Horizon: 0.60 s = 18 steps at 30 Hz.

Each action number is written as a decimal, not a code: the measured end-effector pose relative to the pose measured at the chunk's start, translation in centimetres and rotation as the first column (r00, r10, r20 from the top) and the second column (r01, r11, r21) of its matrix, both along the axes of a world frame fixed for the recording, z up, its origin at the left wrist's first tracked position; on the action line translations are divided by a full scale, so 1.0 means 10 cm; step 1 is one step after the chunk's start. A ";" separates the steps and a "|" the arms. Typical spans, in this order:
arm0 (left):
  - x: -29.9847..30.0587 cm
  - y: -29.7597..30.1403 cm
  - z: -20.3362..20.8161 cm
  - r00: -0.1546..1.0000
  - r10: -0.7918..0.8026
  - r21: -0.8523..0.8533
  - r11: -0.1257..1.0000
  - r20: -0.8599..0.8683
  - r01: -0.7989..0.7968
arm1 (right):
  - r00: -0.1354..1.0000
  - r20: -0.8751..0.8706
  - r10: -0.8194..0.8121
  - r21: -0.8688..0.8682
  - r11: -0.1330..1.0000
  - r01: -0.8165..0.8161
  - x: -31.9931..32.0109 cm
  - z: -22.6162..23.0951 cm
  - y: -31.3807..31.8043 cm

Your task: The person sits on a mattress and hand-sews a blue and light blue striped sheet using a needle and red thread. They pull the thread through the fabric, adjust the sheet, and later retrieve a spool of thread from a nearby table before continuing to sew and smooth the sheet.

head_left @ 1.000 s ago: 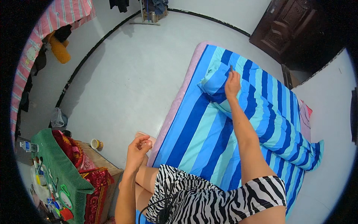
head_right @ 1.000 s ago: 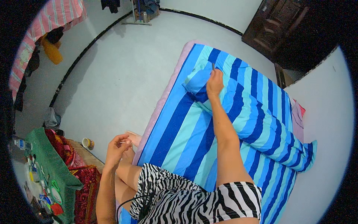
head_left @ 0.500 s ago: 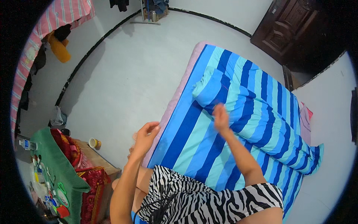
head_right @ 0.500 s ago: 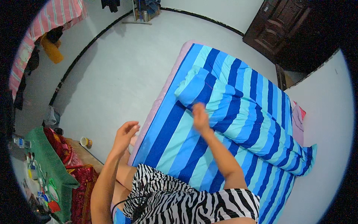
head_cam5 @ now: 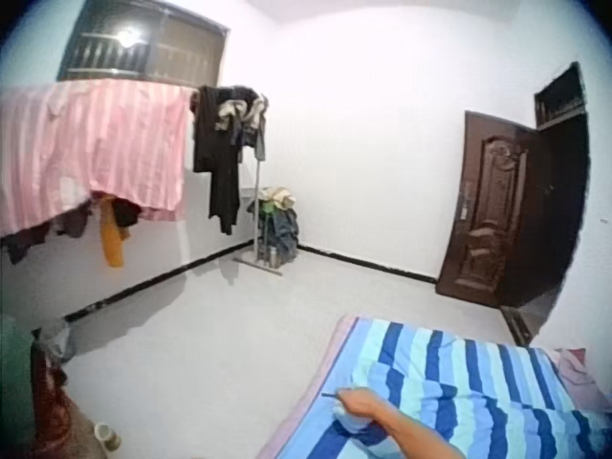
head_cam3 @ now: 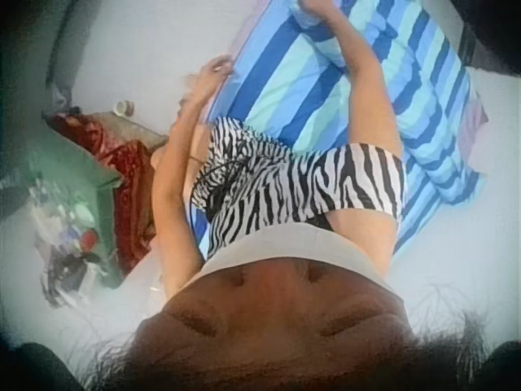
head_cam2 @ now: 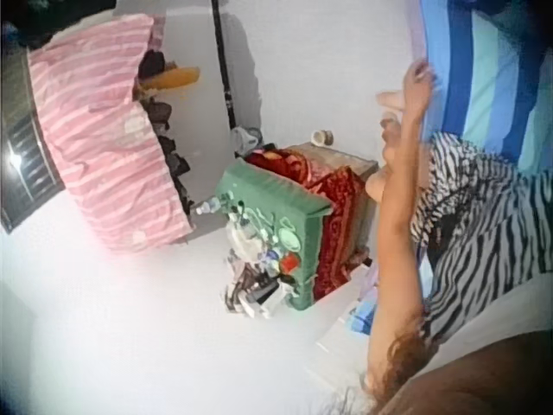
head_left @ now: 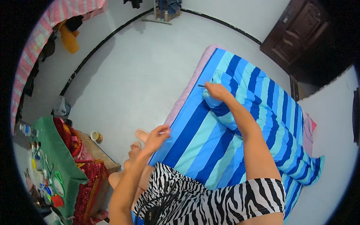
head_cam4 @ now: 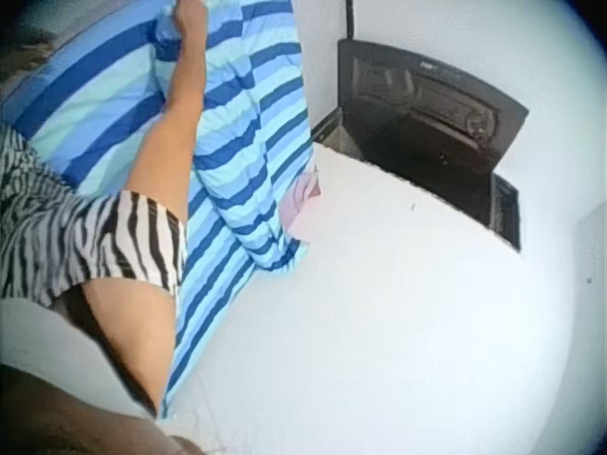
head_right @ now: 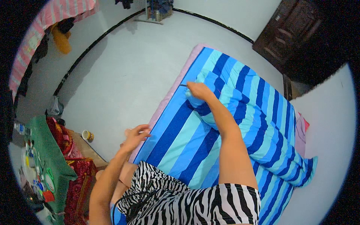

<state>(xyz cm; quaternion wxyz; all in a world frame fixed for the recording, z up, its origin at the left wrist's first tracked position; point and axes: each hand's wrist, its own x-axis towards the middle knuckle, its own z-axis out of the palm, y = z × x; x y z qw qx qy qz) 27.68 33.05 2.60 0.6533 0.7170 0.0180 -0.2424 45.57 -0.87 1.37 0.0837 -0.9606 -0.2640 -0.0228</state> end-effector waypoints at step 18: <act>-0.17 -1.58 -0.13 0.970 -0.210 -0.057 0.977 -0.123 0.204 | 0.982 -0.057 0.180 0.349 0.925 -0.149 -3.37 -0.43 0.54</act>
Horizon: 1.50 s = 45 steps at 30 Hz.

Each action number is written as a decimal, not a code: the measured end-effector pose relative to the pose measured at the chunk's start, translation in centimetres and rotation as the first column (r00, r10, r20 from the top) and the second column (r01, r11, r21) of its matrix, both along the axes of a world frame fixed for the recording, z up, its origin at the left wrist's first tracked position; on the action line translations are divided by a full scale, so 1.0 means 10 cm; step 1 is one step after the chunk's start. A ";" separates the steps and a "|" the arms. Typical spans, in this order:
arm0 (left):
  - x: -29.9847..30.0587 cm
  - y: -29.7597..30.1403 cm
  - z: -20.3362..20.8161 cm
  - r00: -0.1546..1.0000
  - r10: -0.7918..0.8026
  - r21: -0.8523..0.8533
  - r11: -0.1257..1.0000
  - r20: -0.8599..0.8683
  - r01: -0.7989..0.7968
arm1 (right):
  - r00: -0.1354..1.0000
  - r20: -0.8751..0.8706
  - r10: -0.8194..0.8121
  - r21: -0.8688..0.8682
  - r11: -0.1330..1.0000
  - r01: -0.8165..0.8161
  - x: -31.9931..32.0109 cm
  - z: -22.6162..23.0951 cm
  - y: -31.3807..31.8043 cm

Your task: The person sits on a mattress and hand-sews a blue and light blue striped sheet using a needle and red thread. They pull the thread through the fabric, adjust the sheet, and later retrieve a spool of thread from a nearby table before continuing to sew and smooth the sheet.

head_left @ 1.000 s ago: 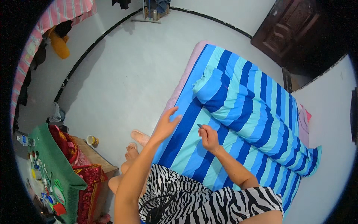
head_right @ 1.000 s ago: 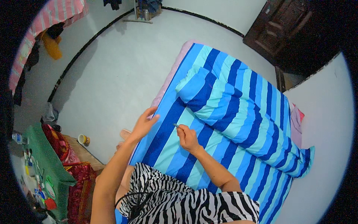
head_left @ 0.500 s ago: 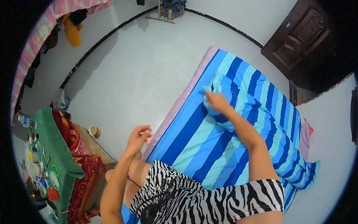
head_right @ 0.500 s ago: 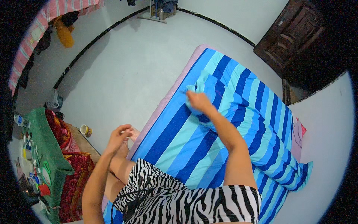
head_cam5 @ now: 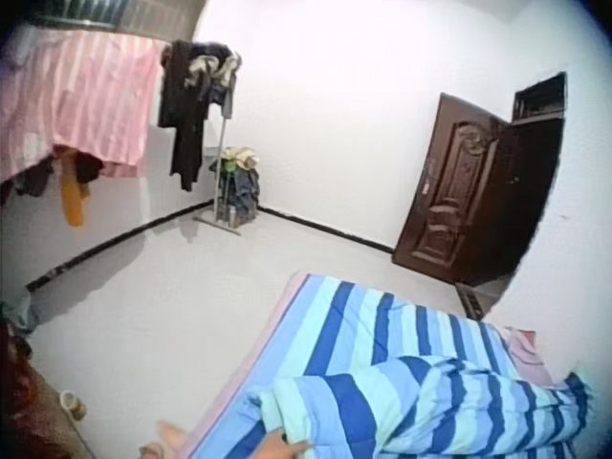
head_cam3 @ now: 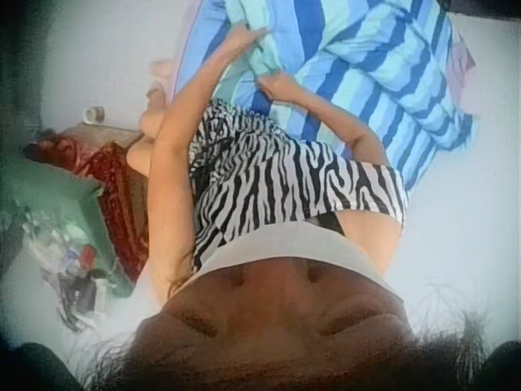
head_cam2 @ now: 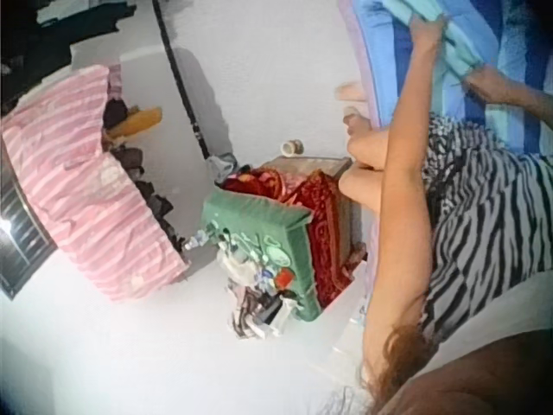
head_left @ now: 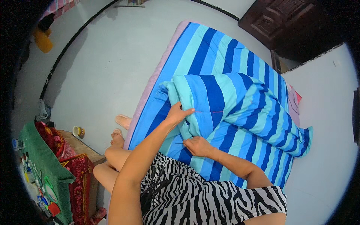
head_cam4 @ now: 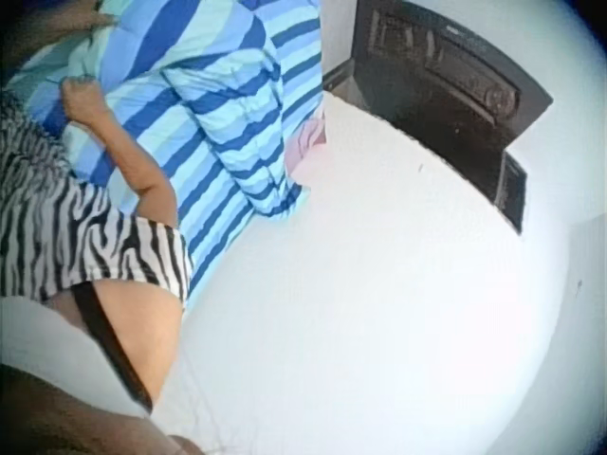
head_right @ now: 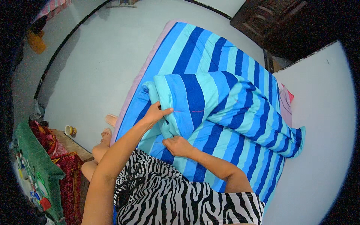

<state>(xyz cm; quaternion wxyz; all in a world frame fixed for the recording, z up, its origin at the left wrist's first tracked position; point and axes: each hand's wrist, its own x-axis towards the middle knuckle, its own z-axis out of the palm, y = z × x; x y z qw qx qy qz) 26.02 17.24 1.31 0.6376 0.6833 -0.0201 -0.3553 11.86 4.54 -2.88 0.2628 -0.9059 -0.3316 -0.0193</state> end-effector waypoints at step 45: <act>-1.36 0.84 0.02 0.579 -0.508 0.331 0.860 0.638 0.390 | 0.104 -0.968 -0.230 0.025 0.323 0.946 -1.25 0.21 0.03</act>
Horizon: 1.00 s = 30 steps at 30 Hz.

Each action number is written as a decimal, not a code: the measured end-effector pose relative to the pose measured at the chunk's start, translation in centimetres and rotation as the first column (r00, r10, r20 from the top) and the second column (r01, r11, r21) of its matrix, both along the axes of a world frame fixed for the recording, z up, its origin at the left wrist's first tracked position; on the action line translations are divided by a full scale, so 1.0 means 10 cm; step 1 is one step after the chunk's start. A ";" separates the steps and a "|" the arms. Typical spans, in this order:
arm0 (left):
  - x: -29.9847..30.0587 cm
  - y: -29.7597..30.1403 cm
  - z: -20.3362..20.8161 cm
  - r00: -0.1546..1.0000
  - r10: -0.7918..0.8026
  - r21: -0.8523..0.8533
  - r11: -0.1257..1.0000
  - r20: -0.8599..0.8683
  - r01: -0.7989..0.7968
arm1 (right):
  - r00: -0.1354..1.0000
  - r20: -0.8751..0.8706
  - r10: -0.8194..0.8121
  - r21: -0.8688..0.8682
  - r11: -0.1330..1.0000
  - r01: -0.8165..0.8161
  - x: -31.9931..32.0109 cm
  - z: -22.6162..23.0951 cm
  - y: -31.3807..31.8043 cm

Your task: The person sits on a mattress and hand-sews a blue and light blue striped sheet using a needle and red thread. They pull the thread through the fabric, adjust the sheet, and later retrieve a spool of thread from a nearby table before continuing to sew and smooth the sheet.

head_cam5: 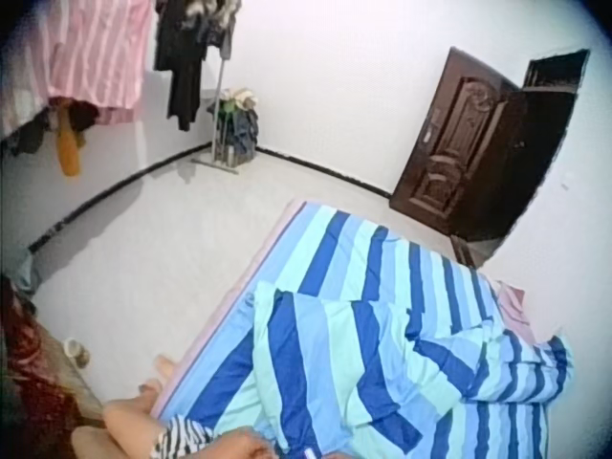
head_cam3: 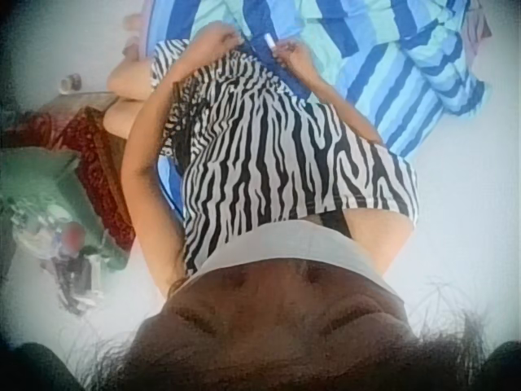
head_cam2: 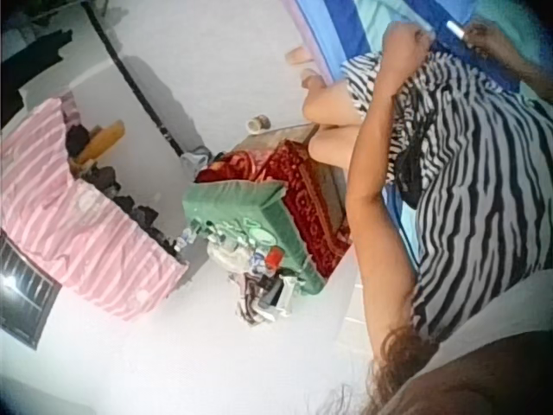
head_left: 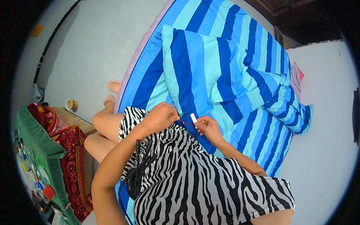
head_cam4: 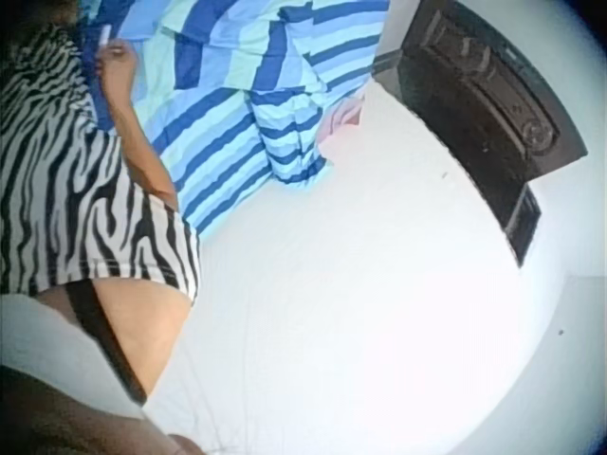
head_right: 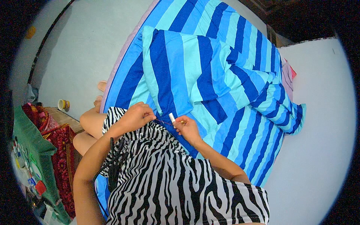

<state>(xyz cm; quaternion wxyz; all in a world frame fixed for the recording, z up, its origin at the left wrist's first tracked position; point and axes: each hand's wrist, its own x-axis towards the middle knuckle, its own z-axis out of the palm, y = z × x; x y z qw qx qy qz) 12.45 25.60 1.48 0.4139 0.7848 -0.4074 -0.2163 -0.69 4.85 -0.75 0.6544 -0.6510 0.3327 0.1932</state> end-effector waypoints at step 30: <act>-1.89 2.98 1.22 -0.106 0.782 -0.222 -0.300 -0.614 -0.928 | 0.241 0.618 0.749 0.068 0.255 -0.965 1.58 1.63 4.37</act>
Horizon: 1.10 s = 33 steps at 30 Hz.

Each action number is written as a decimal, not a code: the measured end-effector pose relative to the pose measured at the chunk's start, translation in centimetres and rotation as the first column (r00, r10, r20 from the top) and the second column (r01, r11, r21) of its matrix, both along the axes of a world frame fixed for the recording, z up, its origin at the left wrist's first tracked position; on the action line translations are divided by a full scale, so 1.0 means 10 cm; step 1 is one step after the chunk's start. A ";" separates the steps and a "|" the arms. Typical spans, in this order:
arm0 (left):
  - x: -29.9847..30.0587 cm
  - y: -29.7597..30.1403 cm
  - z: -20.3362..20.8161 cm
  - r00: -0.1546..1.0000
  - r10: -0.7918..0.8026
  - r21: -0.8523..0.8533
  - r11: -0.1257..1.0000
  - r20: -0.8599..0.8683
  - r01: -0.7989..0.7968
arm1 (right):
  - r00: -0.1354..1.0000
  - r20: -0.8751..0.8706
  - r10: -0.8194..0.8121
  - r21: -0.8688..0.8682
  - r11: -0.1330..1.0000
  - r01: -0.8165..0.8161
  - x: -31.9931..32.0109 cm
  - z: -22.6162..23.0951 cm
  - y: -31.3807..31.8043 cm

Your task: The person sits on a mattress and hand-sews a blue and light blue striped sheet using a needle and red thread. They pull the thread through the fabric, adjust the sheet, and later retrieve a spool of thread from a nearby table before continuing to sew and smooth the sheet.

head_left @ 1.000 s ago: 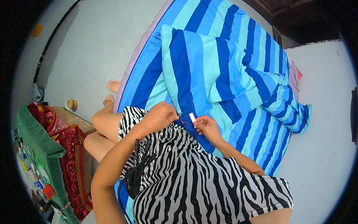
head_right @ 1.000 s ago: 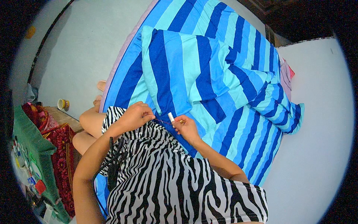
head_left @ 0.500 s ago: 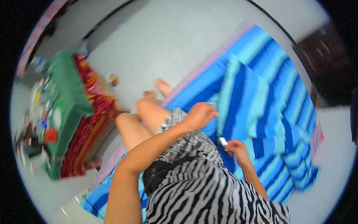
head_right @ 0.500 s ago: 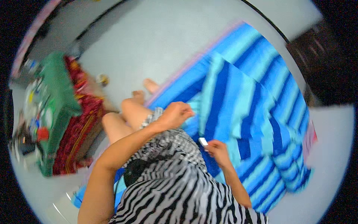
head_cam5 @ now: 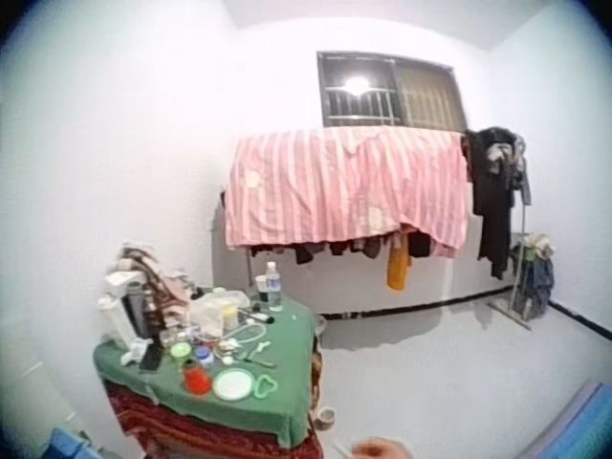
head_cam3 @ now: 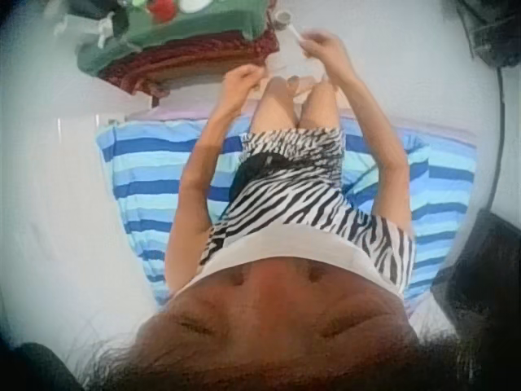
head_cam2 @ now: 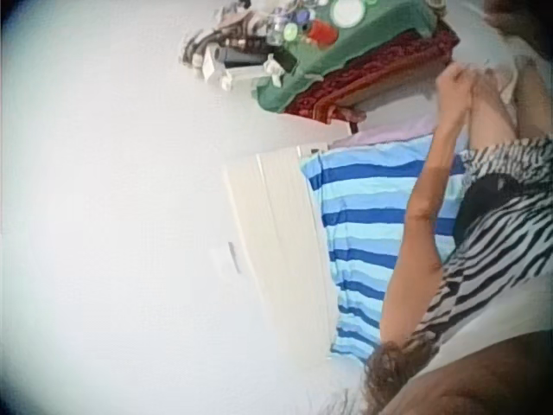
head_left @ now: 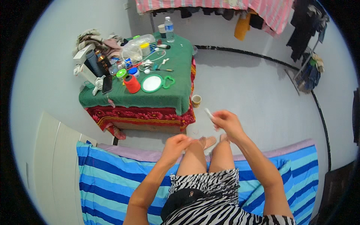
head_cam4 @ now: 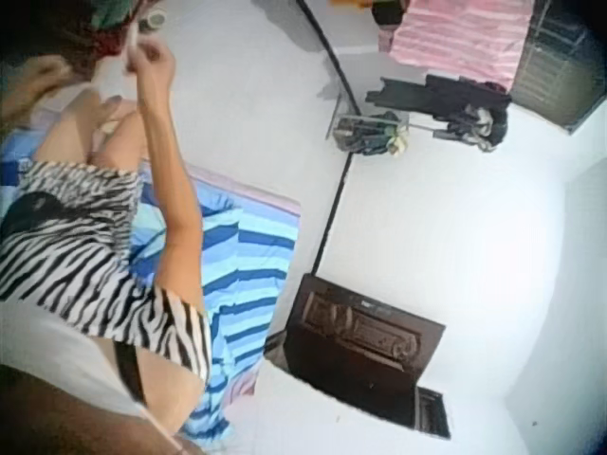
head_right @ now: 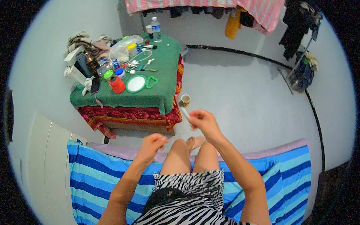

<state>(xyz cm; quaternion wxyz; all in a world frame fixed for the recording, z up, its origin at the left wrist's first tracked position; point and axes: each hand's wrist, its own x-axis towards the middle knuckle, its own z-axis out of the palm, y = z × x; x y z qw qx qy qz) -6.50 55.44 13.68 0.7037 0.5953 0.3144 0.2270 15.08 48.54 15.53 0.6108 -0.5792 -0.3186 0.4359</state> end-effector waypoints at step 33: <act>-0.45 0.44 -0.50 0.931 0.360 -0.346 0.868 -0.057 -0.357 | 0.984 0.178 -0.023 -0.081 0.996 0.038 0.45 -0.51 4.53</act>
